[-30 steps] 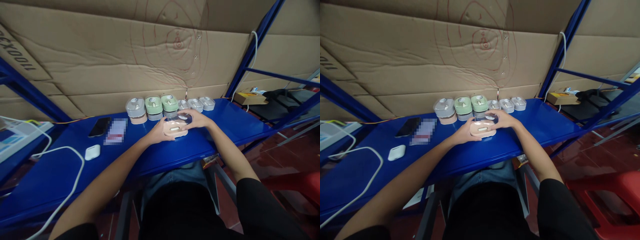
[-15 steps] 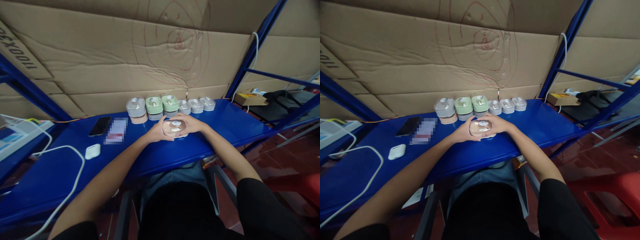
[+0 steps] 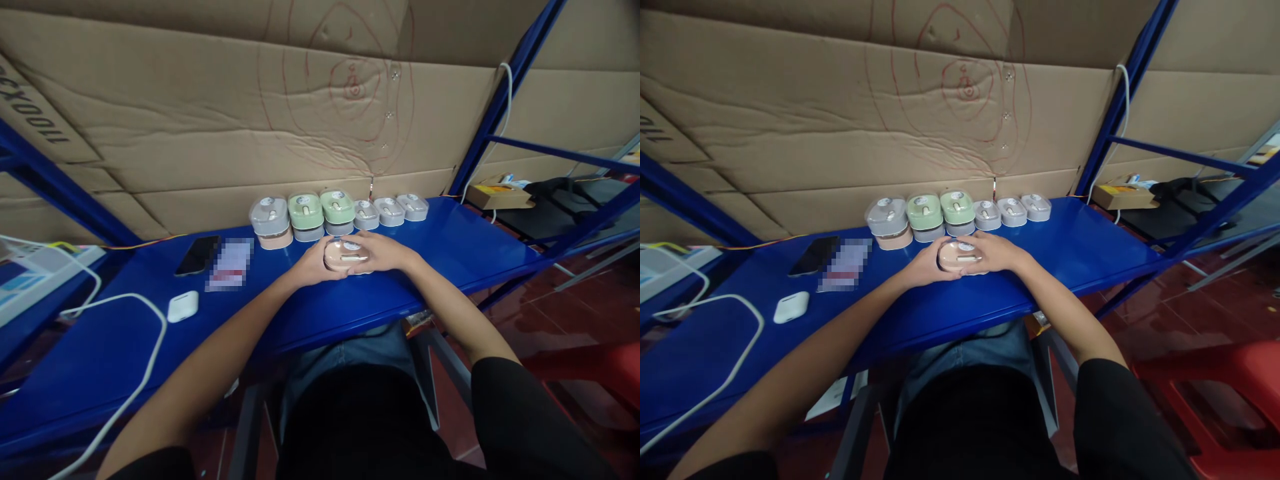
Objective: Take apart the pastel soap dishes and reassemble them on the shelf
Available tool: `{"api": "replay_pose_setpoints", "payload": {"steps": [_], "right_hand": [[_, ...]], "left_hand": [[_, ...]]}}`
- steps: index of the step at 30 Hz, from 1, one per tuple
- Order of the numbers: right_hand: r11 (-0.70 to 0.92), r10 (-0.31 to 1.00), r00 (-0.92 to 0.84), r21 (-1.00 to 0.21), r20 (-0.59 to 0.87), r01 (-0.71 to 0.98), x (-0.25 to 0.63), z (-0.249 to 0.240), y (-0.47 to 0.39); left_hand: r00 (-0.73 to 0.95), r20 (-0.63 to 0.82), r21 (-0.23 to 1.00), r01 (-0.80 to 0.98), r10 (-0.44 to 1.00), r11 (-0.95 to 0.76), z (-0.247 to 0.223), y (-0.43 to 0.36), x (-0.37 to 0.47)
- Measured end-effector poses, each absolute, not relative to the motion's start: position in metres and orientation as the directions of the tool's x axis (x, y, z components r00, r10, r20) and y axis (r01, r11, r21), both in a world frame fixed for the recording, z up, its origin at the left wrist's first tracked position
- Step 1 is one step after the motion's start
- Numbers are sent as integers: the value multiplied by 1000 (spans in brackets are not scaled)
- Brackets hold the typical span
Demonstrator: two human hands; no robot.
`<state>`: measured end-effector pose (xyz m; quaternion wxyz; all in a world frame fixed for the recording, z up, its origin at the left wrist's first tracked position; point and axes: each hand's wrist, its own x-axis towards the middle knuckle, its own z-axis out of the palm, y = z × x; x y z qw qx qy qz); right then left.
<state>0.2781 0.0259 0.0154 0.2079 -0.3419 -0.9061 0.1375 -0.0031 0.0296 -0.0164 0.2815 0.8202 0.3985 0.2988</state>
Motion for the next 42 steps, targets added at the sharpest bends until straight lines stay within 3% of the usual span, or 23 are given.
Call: {"api": "replay_pose_setpoints", "payload": {"steps": [10, 20, 29, 34, 38, 42], "right_hand": [[677, 735, -636, -286, 233, 678, 274, 22, 15], [738, 673, -691, -307, 264, 601, 281, 14, 27], [736, 647, -718, -455, 256, 501, 291, 18, 38], [696, 686, -666, -532, 294, 482, 300, 33, 35], [623, 777, -501, -582, 381, 523, 336, 55, 35], [446, 799, -30, -559, 600, 699, 384, 60, 68]], "left_hand": [[491, 281, 687, 497, 825, -530, -18, 30, 1], [479, 279, 686, 507, 832, -522, -17, 30, 2], [468, 289, 684, 509, 835, -522, -14, 28, 2], [415, 314, 750, 443, 854, -491, -15, 26, 2], [377, 382, 756, 397, 844, -520, -16, 26, 2], [391, 363, 709, 473, 846, -523, -18, 25, 2]]}}
